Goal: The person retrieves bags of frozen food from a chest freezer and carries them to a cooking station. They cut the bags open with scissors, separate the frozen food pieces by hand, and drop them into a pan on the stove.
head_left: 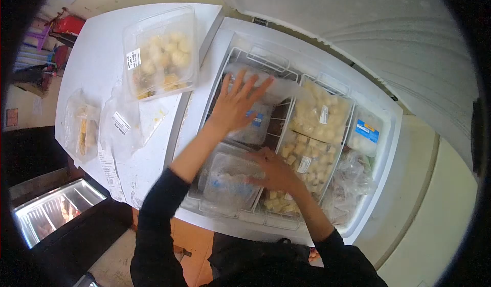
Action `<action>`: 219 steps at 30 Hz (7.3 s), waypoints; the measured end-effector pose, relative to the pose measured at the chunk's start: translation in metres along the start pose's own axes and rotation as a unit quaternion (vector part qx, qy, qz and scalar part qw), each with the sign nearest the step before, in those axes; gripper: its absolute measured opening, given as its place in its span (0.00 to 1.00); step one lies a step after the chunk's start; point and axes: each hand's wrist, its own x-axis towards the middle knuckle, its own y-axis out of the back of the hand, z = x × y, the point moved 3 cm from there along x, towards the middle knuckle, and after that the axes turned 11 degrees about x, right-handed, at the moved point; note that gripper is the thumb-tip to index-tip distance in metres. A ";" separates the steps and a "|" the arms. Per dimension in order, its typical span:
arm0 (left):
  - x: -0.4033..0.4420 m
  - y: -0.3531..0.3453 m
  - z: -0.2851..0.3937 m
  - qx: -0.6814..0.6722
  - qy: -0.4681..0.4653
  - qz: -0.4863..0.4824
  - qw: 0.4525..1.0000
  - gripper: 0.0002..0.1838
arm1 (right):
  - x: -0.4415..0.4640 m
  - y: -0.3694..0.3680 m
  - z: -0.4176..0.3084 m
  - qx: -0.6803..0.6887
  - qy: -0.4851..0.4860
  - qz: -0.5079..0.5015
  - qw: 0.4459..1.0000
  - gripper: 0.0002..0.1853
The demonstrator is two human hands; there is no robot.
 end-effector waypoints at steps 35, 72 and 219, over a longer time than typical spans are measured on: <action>-0.157 0.132 -0.197 0.152 0.495 0.111 0.848 0.40 | 0.065 0.033 -0.076 0.328 0.179 0.286 0.882 0.18; -0.156 0.012 -0.006 -0.396 0.295 -0.095 0.865 0.16 | 0.043 -0.005 0.081 0.332 -0.177 0.355 0.856 0.25; -0.178 0.066 0.278 -0.539 -0.178 -0.213 0.795 0.09 | -0.528 -0.056 0.025 -0.074 -0.508 0.637 0.575 0.24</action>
